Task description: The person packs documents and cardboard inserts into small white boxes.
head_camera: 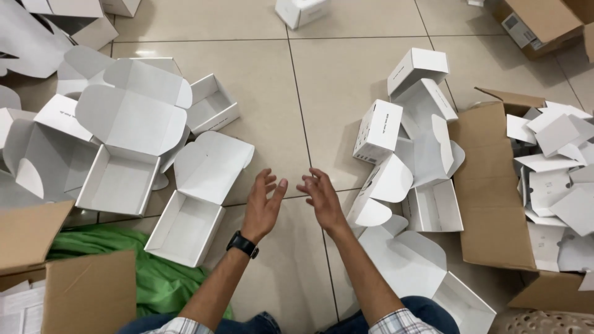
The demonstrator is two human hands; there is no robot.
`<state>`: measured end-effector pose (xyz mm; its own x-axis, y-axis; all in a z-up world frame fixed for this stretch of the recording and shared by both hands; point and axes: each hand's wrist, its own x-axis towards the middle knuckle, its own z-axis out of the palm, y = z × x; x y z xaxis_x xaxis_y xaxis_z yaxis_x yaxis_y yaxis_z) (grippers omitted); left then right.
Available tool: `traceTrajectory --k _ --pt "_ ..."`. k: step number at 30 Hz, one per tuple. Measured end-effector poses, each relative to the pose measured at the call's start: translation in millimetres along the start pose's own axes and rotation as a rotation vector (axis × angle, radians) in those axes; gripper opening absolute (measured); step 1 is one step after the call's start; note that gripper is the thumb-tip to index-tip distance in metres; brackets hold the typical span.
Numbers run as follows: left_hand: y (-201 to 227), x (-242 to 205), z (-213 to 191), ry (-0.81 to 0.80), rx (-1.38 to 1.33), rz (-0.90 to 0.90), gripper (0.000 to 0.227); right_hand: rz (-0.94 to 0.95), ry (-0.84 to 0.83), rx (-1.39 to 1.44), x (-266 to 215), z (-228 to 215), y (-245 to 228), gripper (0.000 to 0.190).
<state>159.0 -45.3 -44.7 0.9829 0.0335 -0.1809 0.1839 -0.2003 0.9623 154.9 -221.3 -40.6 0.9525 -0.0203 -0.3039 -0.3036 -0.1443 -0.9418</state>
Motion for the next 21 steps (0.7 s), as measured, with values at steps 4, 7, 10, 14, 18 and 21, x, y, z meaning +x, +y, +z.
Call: traceTrajectory --k 4,7,10,14,18,21 --pt "-9 -48 -10 -0.091 0.091 -0.078 0.078 0.075 -0.059 -0.126 -46 8 32 0.058" --pt "-16 -67 -23 -0.112 0.201 -0.11 0.078 0.125 -0.091 -0.242 -70 3 24 0.058" --pt "-21 -85 -40 -0.102 0.315 -0.102 0.08 0.159 -0.12 -0.334 -91 -12 17 0.061" --pt "-52 -97 -62 -0.017 0.445 -0.032 0.076 0.169 -0.129 -0.459 -112 -36 22 0.062" --pt "-90 -112 -75 0.129 0.536 0.038 0.069 0.166 -0.097 -0.586 -131 -48 43 0.063" --pt "-98 -118 -73 0.139 0.553 0.047 0.069 0.13 -0.016 -0.67 -128 -59 48 0.061"
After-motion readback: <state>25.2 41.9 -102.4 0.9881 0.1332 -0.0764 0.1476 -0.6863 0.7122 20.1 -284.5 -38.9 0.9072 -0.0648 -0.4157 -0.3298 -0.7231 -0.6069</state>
